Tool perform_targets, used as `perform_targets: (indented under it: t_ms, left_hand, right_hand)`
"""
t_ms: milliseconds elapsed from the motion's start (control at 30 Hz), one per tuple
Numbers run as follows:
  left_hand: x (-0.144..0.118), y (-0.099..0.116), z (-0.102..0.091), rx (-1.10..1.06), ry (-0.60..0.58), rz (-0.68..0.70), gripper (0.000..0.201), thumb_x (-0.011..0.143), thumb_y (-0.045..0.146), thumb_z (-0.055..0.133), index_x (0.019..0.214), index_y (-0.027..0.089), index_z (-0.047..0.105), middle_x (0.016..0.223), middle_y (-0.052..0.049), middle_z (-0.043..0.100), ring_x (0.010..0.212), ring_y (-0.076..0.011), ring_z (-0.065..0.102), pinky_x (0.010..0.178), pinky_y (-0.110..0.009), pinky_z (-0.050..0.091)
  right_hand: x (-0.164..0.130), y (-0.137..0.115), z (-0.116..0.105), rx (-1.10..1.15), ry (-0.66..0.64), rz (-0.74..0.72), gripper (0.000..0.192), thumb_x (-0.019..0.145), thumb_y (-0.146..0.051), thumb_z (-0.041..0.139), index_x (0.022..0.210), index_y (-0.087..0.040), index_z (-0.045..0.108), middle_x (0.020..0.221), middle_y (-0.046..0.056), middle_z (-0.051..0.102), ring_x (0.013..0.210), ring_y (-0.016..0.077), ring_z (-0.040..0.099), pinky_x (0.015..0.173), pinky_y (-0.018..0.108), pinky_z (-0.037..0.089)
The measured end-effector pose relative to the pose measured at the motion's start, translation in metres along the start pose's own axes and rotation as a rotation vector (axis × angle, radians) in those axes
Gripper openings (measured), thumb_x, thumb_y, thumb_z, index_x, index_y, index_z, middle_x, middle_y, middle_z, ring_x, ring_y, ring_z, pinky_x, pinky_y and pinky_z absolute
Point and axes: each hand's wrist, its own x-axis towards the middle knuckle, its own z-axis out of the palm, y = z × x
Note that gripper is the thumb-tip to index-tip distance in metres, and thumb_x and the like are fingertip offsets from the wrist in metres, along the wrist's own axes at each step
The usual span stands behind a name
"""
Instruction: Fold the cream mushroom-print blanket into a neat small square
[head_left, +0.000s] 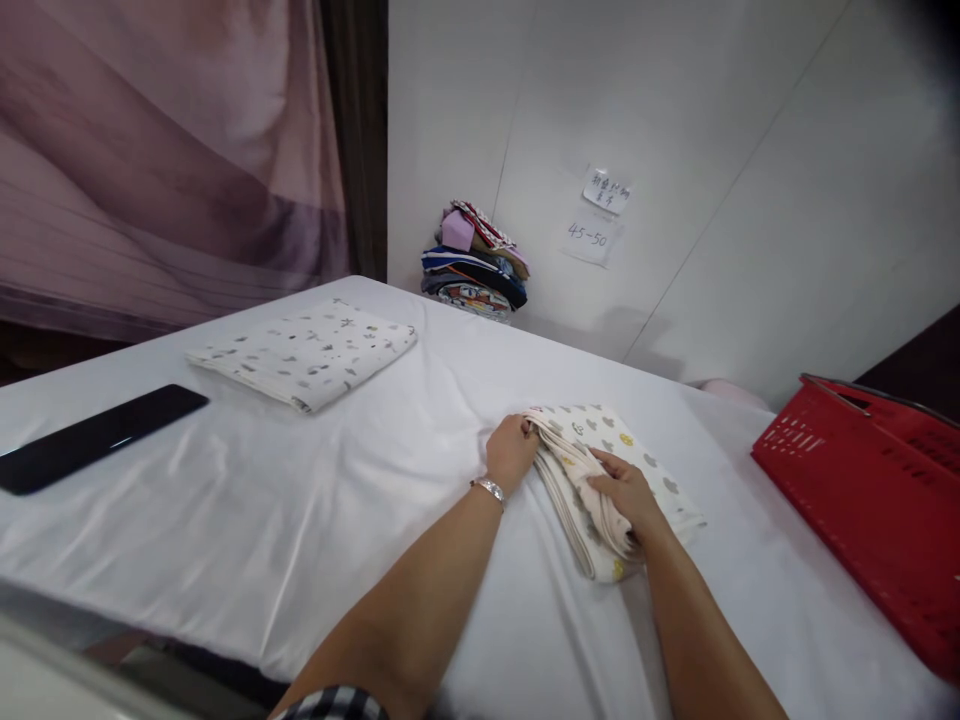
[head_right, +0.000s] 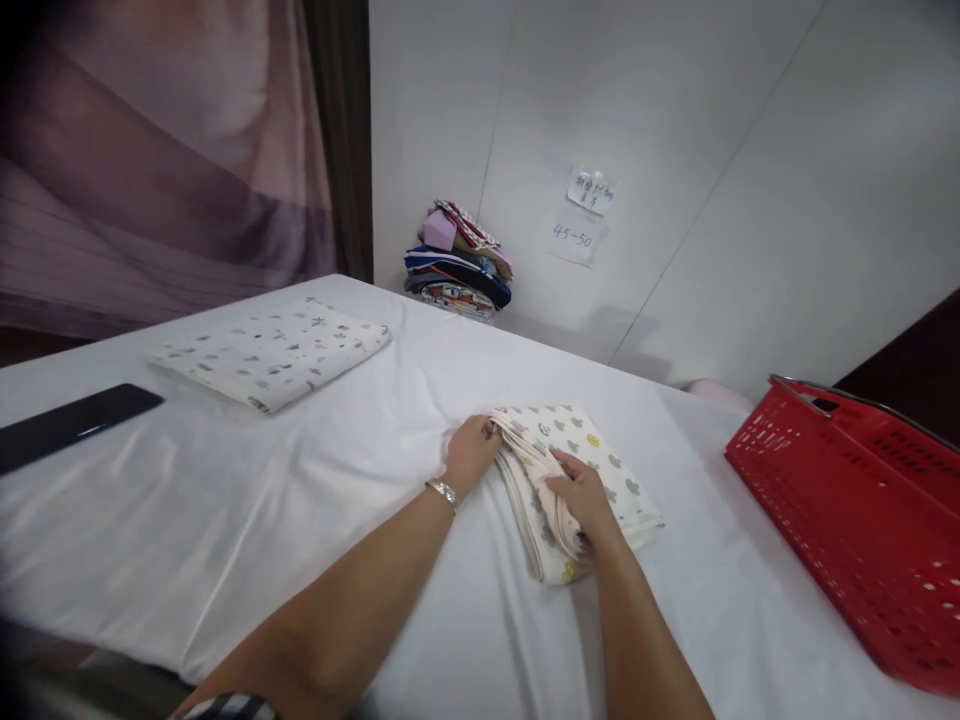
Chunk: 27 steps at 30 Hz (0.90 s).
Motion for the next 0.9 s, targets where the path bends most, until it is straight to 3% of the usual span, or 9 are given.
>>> perform_targets:
  t_ms: [200, 333, 567, 900]
  left_hand:
    - [-0.0006, -0.0022, -0.0011, -0.032, 0.004, -0.09, 0.005, 0.077, 0.023, 0.054, 0.075, 0.021, 0.057, 0.083, -0.001, 0.062, 0.075, -0.0143, 0.056, 0.063, -0.024, 0.037]
    - [-0.0012, -0.0024, -0.0012, -0.031, 0.019, -0.06, 0.006, 0.077, 0.021, 0.053, 0.077, 0.02, 0.059, 0.085, -0.002, 0.062, 0.076, -0.0142, 0.056, 0.065, -0.024, 0.038]
    - [0.0008, -0.0006, 0.0001, -0.018, -0.008, -0.033, 0.018, 0.081, 0.026, 0.05, 0.091, 0.025, 0.065, 0.091, -0.002, 0.061, 0.078, -0.0143, 0.056, 0.065, -0.025, 0.038]
    - [0.0073, -0.0018, 0.0059, -0.129, -0.008, -0.022, 0.01, 0.077, 0.028, 0.056, 0.081, 0.021, 0.062, 0.087, -0.001, 0.059, 0.074, -0.0133, 0.055, 0.065, -0.024, 0.039]
  right_hand:
    - [0.0016, 0.0013, -0.0002, -0.04, 0.0, 0.009, 0.057, 0.053, -0.032, 0.069, 0.108, -0.017, 0.066, 0.1, 0.006, 0.069, 0.087, 0.0266, 0.064, 0.071, 0.036, 0.051]
    - [0.0022, -0.0003, 0.0003, 0.033, 0.009, 0.035, 0.058, 0.049, -0.027, 0.069, 0.106, -0.016, 0.066, 0.099, 0.006, 0.07, 0.085, 0.026, 0.065, 0.073, 0.036, 0.051]
    - [-0.0006, -0.006, 0.0018, -0.106, 0.001, -0.022, 0.049, 0.055, -0.026, 0.064, 0.104, -0.018, 0.067, 0.099, 0.003, 0.07, 0.092, 0.0261, 0.063, 0.083, 0.038, 0.048]
    - [-0.0018, -0.0047, 0.0017, -0.13, -0.022, -0.039, 0.047, 0.058, -0.025, 0.063, 0.105, -0.018, 0.067, 0.101, 0.003, 0.069, 0.096, 0.0256, 0.062, 0.088, 0.038, 0.045]
